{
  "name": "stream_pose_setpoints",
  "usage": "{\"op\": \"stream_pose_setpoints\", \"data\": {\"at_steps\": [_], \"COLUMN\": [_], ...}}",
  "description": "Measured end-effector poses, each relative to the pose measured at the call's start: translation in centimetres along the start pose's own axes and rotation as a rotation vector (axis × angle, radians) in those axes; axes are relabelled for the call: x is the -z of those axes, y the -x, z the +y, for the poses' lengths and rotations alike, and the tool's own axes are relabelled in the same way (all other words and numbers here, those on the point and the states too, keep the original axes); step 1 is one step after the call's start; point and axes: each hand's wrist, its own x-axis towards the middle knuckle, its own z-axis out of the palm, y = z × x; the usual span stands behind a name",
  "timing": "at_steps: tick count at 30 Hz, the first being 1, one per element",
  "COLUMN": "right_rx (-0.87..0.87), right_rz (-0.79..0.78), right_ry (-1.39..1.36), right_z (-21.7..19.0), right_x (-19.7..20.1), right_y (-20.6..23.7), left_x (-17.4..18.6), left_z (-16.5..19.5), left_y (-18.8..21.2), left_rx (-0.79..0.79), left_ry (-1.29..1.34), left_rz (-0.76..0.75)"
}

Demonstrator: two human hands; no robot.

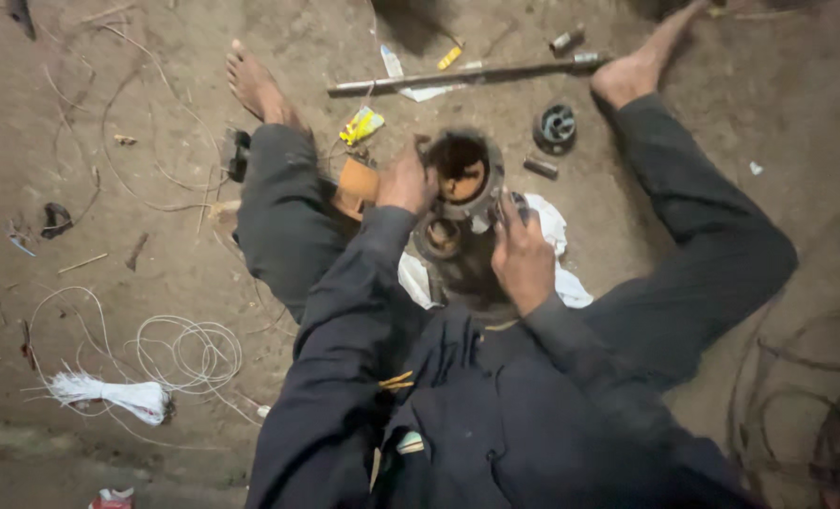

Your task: The person sits on the floor and uses a small metal tool to scrape and clean the inner surface of a cylindrical motor housing. They repeatedly rotate the housing and scrape different sections while other motor parts and tools lie nearby.

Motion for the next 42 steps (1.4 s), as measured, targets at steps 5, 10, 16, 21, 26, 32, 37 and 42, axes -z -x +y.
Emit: {"op": "stream_pose_setpoints", "data": {"at_steps": [5,10,16,21,26,32,37,42], "right_rx": [-0.026,-0.001,0.036,-0.035,0.03,0.022,0.029,0.019], "right_rz": [-0.014,0.027,-0.002,-0.057,-0.039,-0.02,-0.002,-0.028], "right_ry": [-0.019,0.011,0.001,0.016,0.022,0.027,0.023,0.004], "right_z": [0.1,0.2,0.0,-0.7,-1.1,-0.7,-0.3,-0.1], "right_x": [-0.5,-0.6,-0.2,0.3,0.8,0.2,-0.7,-0.7], "right_y": [0.1,0.3,-0.1,-0.3,-0.7,-1.5,-1.2,-0.3], "left_x": [-0.7,-0.5,0.1,0.2,1.4,0.2,-3.7,-4.7], "left_z": [-0.9,-1.0,-0.9,-0.5,-0.6,-1.7,-0.8,0.5], "left_y": [-0.1,-0.2,0.2,0.4,0.2,3.4,6.5,6.6], "left_rx": [0.056,-0.032,-0.04,-0.052,0.009,0.029,0.275,0.205], "left_ry": [-0.057,0.002,0.005,0.031,0.076,0.542,0.496,0.661], "left_rz": [-0.01,0.047,0.055,0.064,-0.079,0.028,0.147,0.275]}}
